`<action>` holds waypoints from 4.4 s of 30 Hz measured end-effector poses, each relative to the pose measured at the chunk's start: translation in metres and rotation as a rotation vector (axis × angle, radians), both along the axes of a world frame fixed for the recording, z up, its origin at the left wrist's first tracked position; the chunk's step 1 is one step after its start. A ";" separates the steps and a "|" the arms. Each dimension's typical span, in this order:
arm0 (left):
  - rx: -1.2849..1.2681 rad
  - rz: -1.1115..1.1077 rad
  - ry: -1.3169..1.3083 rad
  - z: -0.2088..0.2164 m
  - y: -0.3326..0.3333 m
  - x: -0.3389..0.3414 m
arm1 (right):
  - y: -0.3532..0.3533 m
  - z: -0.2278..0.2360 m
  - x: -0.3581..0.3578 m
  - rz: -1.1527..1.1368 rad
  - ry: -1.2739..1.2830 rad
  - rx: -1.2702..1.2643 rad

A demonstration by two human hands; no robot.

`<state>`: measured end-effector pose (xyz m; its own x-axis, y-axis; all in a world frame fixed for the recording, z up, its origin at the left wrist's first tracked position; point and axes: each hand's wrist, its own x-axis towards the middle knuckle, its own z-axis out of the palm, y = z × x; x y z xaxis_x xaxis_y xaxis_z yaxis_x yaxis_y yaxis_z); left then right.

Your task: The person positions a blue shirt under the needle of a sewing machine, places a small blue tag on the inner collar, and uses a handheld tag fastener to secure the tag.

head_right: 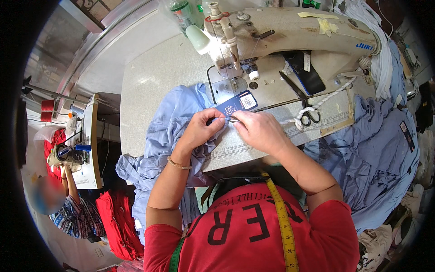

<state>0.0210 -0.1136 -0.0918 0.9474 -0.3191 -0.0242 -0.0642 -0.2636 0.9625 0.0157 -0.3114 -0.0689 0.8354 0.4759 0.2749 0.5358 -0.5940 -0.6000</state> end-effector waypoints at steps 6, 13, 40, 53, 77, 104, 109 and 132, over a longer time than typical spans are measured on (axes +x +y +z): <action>-0.003 -0.004 0.034 0.002 0.000 0.000 | -0.001 -0.006 0.004 0.047 -0.078 0.016; -0.008 -0.005 0.051 0.002 0.001 0.000 | -0.003 -0.009 0.006 0.074 0.024 0.113; 0.007 0.069 -0.131 -0.009 0.000 0.004 | 0.012 -0.014 0.003 0.132 0.018 0.227; 0.006 0.046 -0.074 0.003 -0.002 0.000 | 0.002 -0.014 0.010 0.024 0.480 0.551; 0.002 0.018 -0.051 0.003 -0.001 -0.003 | 0.002 -0.014 0.018 0.028 0.421 0.545; -0.609 0.397 0.185 -0.010 -0.021 -0.048 | 0.012 -0.015 -0.001 0.145 -0.504 0.182; -0.638 0.433 0.191 -0.004 -0.030 -0.050 | 0.004 -0.006 -0.011 0.013 0.036 0.288; -0.428 0.426 0.051 -0.001 -0.030 -0.052 | 0.003 0.006 -0.014 0.054 0.059 0.114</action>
<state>-0.0312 -0.1439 -0.0928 0.9950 0.0963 -0.0265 0.0113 0.1549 0.9879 0.0015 -0.3080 -0.0631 0.8260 0.4889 0.2806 0.5267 -0.4919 -0.6933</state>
